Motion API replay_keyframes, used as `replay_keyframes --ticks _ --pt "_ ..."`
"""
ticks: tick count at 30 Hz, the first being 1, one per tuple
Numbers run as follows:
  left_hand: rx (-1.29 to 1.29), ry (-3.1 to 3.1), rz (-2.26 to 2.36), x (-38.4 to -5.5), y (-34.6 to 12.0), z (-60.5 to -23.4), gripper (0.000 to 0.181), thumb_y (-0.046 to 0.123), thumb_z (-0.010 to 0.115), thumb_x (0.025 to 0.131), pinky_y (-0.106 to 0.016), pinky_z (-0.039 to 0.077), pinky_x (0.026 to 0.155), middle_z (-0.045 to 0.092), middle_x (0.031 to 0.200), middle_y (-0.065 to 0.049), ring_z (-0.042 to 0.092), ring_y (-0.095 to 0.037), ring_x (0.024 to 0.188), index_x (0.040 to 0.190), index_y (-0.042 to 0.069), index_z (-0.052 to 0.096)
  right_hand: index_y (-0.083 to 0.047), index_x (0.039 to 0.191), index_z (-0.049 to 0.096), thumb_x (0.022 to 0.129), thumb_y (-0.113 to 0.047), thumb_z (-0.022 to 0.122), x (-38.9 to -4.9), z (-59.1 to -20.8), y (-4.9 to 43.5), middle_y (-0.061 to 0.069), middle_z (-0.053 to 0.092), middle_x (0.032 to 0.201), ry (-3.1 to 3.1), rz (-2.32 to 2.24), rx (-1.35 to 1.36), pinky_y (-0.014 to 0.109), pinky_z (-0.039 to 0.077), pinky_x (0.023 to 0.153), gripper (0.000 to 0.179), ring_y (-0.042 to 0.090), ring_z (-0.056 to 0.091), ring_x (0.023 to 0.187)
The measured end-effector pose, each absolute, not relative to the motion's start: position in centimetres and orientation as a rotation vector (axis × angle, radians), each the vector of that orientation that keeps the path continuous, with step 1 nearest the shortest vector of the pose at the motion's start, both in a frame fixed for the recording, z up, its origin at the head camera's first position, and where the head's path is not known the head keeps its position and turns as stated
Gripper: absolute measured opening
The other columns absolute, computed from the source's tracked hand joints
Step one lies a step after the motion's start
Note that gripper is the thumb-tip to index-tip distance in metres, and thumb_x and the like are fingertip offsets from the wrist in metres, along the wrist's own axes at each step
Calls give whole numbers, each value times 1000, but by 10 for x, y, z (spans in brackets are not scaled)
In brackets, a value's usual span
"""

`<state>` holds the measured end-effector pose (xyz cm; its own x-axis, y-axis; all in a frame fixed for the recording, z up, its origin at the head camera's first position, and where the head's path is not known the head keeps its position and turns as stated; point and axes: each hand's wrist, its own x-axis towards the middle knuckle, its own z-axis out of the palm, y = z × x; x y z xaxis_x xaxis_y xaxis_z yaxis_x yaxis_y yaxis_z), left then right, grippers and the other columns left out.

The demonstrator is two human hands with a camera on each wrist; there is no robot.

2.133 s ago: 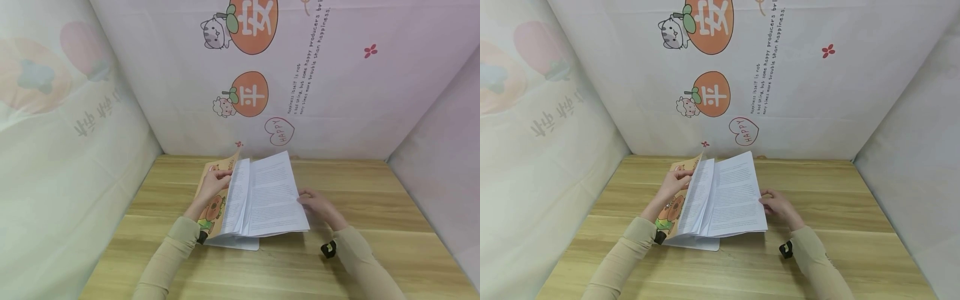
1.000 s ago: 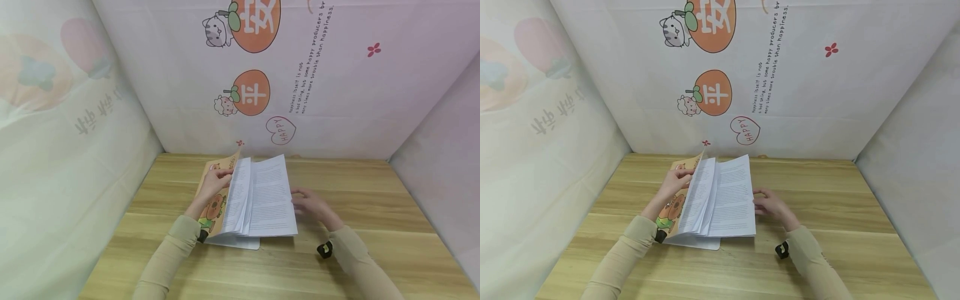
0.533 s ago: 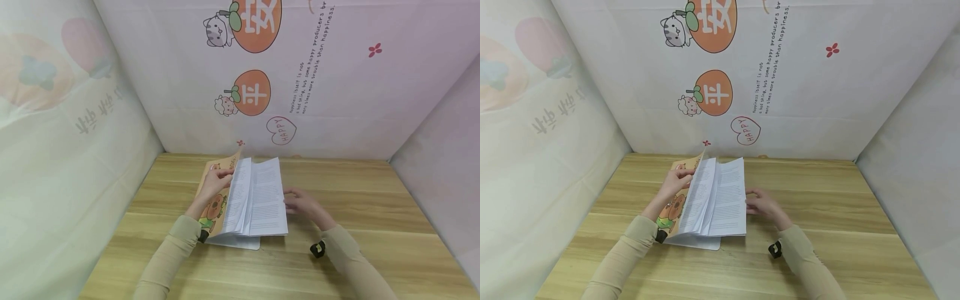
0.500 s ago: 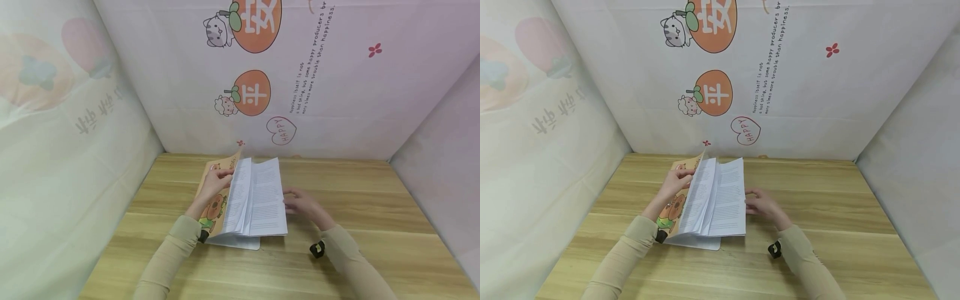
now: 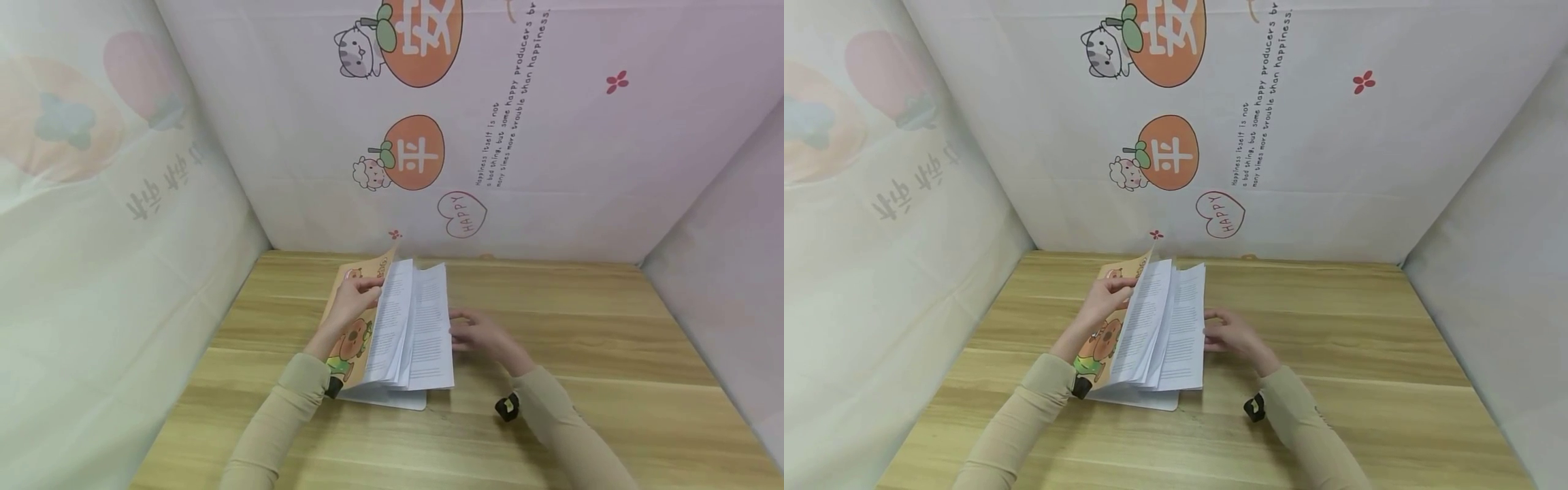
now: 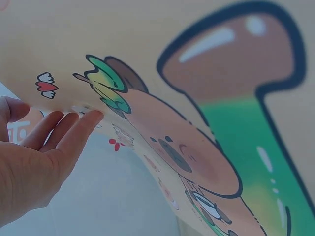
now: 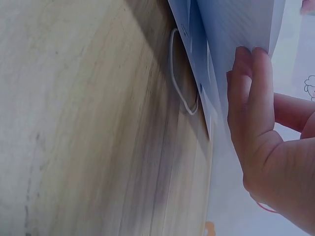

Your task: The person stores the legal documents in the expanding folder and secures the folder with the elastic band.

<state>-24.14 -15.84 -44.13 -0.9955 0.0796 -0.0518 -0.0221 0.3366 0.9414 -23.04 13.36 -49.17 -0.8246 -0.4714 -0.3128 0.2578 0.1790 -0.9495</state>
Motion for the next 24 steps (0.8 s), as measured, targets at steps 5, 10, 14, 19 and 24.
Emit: replay_keyframes --ticks 5,10,14,19,24 --pt "49 2490 1765 -241 -159 -441 40 17 54 93 -33 60 88 66 130 -14 66 -29 114 129 2 65 11 147 31 98 2 48 -232 -494 128 18 69 112 1889 -1700 -204 29 61 85 52 11 68 88" --pt "52 2490 1775 -241 -159 -441 39 17 55 93 -33 60 87 65 129 -14 66 -29 114 128 2 65 12 145 33 98 3 48 -234 -494 121 16 70 109 1878 -1705 -208 27 61 82 51 10 68 86" --pt "57 2492 1776 -241 -159 -442 39 17 55 93 -33 60 87 65 129 -16 66 -30 114 128 1 65 12 144 34 98 3 49 -234 -496 115 16 70 108 1867 -1704 -200 28 61 83 49 11 68 86" --pt "47 2486 1776 -241 -159 -443 41 17 55 93 -33 60 87 65 129 -16 66 -30 114 129 1 64 12 144 35 97 2 49 -236 -497 108 16 68 107 1845 -1722 -162 27 61 82 49 12 68 85" --pt "55 2480 1787 -241 -160 -442 41 17 55 93 -34 60 88 65 129 -17 66 -30 114 129 0 64 12 144 35 97 2 49 -238 -497 102 20 67 111 1847 -1724 -154 28 61 84 50 12 69 86"
